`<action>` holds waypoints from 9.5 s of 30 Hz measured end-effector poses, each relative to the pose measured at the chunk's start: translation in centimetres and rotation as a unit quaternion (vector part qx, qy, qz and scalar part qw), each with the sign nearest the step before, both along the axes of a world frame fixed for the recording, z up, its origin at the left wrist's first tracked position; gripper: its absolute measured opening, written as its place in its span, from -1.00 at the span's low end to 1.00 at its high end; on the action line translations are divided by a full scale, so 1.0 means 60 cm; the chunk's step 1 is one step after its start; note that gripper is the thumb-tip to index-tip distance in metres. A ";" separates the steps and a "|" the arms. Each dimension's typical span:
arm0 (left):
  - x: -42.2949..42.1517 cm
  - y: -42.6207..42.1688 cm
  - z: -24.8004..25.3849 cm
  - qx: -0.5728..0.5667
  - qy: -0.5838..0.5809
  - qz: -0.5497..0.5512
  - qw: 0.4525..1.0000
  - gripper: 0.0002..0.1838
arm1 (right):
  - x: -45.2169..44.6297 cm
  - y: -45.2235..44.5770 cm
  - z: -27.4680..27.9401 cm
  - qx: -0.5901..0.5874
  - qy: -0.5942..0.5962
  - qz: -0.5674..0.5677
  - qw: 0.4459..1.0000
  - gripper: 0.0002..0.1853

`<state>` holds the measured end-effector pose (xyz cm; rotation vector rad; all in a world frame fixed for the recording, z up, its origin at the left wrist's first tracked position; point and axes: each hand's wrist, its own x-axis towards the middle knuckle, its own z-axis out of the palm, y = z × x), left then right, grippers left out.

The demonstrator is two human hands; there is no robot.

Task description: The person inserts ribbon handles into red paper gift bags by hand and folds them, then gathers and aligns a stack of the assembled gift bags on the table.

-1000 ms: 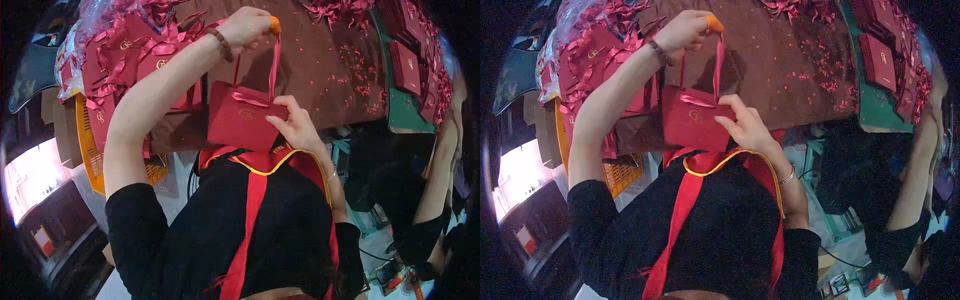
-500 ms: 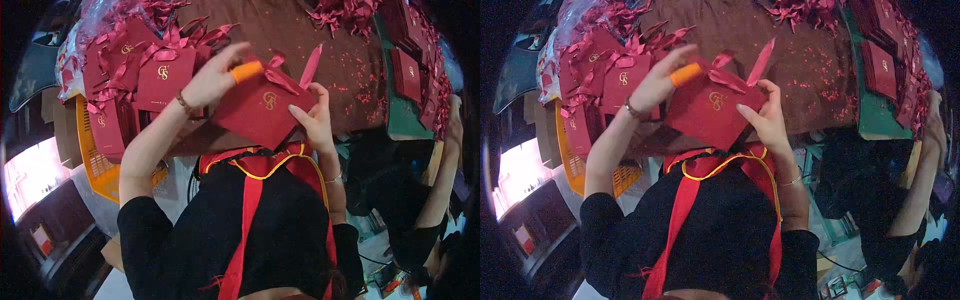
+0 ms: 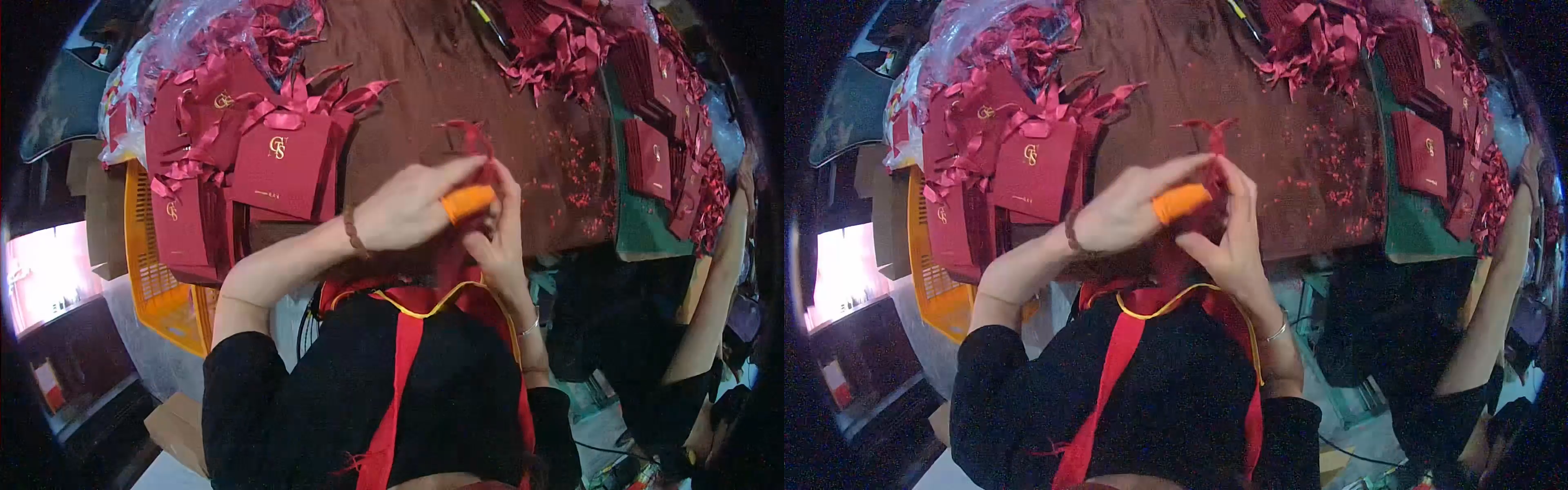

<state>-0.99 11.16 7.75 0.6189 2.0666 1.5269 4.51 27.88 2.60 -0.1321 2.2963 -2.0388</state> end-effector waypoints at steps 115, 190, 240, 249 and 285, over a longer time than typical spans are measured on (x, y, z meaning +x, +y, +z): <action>0.040 -0.037 -0.123 -0.127 0.188 0.110 0.968 -0.90 | -0.076 0.053 -0.059 0.125 -0.185 0.166 0.960 -0.72; -0.092 -0.014 -0.122 -0.142 -0.125 -0.254 0.948 -0.88 | -0.003 -0.003 -0.023 0.337 0.105 0.104 0.930 -0.81; 0.053 -0.007 -0.131 -0.086 0.234 0.036 0.968 -0.87 | 0.036 0.037 -0.030 0.337 0.053 0.042 0.939 -0.66; 0.055 -0.001 -0.142 -0.073 0.247 0.027 0.966 -0.88 | 0.039 0.069 -0.038 0.236 -0.078 0.070 0.966 -0.72; 0.094 0.044 -0.159 -0.189 0.480 0.064 0.854 -0.88 | 0.040 0.054 -0.067 -0.039 -0.185 0.047 0.981 -0.74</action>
